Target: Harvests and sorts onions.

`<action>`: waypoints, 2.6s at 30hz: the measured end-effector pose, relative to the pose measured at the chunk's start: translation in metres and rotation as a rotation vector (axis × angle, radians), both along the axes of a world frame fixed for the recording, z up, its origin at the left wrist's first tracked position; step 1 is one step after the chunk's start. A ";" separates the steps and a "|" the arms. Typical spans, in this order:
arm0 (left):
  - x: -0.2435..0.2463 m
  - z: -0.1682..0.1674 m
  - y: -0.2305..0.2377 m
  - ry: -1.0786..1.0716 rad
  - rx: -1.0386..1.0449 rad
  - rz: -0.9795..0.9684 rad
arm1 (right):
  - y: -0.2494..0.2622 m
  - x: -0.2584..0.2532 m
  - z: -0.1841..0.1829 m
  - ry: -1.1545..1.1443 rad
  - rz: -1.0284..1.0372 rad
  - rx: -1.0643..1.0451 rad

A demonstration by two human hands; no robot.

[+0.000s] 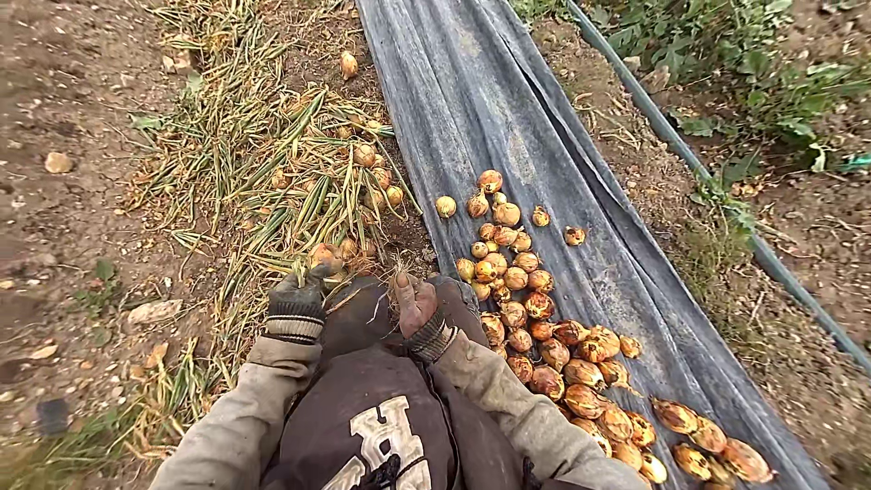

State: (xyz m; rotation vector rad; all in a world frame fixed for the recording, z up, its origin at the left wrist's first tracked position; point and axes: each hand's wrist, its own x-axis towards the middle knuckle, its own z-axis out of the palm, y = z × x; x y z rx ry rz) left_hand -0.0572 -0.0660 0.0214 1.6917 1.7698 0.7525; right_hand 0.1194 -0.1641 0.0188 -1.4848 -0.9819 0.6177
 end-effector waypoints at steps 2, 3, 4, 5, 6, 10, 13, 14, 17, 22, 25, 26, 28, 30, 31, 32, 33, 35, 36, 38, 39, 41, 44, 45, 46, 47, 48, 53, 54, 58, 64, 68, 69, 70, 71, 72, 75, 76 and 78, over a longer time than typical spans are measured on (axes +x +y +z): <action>-0.003 0.003 0.013 -0.217 -0.150 0.167 | 0.002 0.012 0.003 -0.084 0.082 -0.208; -0.007 0.008 0.011 -0.337 -0.204 0.172 | 0.003 0.019 0.009 -0.123 0.183 -0.387; -0.010 0.013 0.006 -0.450 -0.240 0.145 | 0.007 0.025 0.014 -0.135 0.310 -0.579; -0.010 0.018 0.002 -0.574 -0.267 0.106 | 0.014 0.028 0.018 -0.145 0.399 -0.711; -0.007 0.025 -0.003 -0.680 -0.306 0.072 | 0.019 0.028 0.021 -0.158 0.451 -0.764; 0.000 0.034 -0.022 -0.930 -0.386 -0.112 | 0.022 0.017 0.020 -0.046 0.485 -0.481; 0.009 0.035 -0.029 -0.861 -0.383 -0.145 | 0.021 0.009 0.007 0.094 0.395 -0.196; 0.011 0.034 -0.030 -0.820 -0.359 -0.166 | 0.020 0.008 0.006 0.159 0.362 -0.148; 0.006 0.027 -0.031 -0.613 -0.168 -0.334 | 0.018 0.003 0.004 0.374 0.280 -0.105; -0.007 0.009 -0.015 -0.113 0.372 -0.617 | 0.017 0.007 -0.001 0.399 0.175 -0.210; -0.009 0.012 0.003 0.192 0.318 -0.469 | 0.016 0.011 -0.017 0.382 0.151 -0.200; -0.008 0.015 0.012 0.288 0.161 -0.352 | 0.016 0.014 -0.021 0.366 0.130 -0.191; -0.003 0.023 0.032 0.380 -0.115 -0.221 | 0.010 0.023 -0.028 0.245 0.184 -0.345; 0.006 0.025 0.040 0.417 -0.174 -0.373 | 0.011 0.035 -0.038 0.115 0.405 -0.691; 0.013 0.025 0.038 0.448 -0.196 -0.525 | 0.012 0.034 -0.049 0.111 0.487 -0.819; 0.025 0.027 0.033 0.516 -0.255 -0.688 | 0.011 0.031 -0.060 0.133 0.513 -0.878; 0.041 0.027 0.029 0.607 -0.345 -0.845 | 0.011 0.030 -0.066 0.185 0.484 -0.885; 0.075 0.019 0.021 0.705 -0.459 -1.020 | 0.012 0.037 -0.067 0.442 0.315 -0.828; 0.089 0.011 0.022 0.691 -0.491 -1.012 | 0.011 0.044 -0.065 0.626 0.228 -0.789; 0.111 0.000 0.041 0.716 -0.473 -0.931 | 0.007 0.067 -0.056 0.690 0.137 -0.732; 0.115 -0.007 0.056 0.763 -0.453 -0.900 | 0.005 0.079 -0.054 0.590 0.131 -0.717; 0.104 -0.022 0.083 0.950 -0.471 -0.912 | -0.001 0.103 -0.042 0.351 0.111 -0.699; 0.066 -0.037 0.093 1.168 -0.628 -0.874 | 0.002 0.144 -0.021 0.135 0.109 -0.820; 0.060 -0.031 0.101 1.171 -0.700 -0.900 | 0.005 0.153 -0.023 0.114 0.119 -0.876; 0.054 -0.038 0.111 1.126 -0.701 -0.902 | 0.004 0.158 -0.031 0.089 0.142 -0.921; 0.047 -0.063 0.120 1.031 -0.629 -0.840 | 0.001 0.156 -0.039 0.054 0.182 -0.970; 0.047 -0.088 0.128 0.920 -0.560 -0.746 | -0.002 0.150 -0.044 0.005 0.244 -1.020; 0.059 -0.156 0.153 0.758 -0.472 -0.407 | -0.017 0.097 -0.042 -0.231 0.583 -1.328; 0.058 -0.162 0.153 0.762 -0.472 -0.388 | -0.024 0.093 -0.043 -0.223 0.589 -1.350; 0.058 -0.160 0.141 0.788 -0.559 -0.286 | -0.052 0.090 -0.061 -0.172 0.507 -1.280; 0.047 -0.097 0.152 0.937 -0.572 -0.427 | -0.030 0.086 -0.057 -0.130 0.448 -1.165; -0.006 -0.063 0.142 0.517 -0.145 -0.690 | -0.016 0.066 -0.056 0.055 0.382 -1.050; -0.014 -0.054 0.130 0.333 -0.051 -0.698 | -0.014 0.061 -0.059 0.099 0.365 -1.015; -0.019 -0.041 0.114 0.157 -0.006 -0.687 | -0.012 0.056 -0.062 0.148 0.361 -0.973; -0.020 -0.024 0.095 -0.008 -0.013 -0.658 | -0.010 0.052 -0.063 0.195 0.370 -0.928; -0.019 -0.005 0.074 -0.136 -0.033 -0.613 | -0.008 0.049 -0.062 0.230 0.394 -0.871; -0.015 0.039 0.015 -0.355 -0.125 -0.485 | -0.003 0.039 -0.039 0.295 0.525 -0.582; -0.016 0.043 0.002 -0.426 -0.165 -0.491 | -0.002 0.036 -0.028 0.307 0.543 -0.445; -0.020 0.046 -0.017 -0.565 -0.297 -0.533 | -0.004 0.027 -0.010 0.331 0.477 -0.166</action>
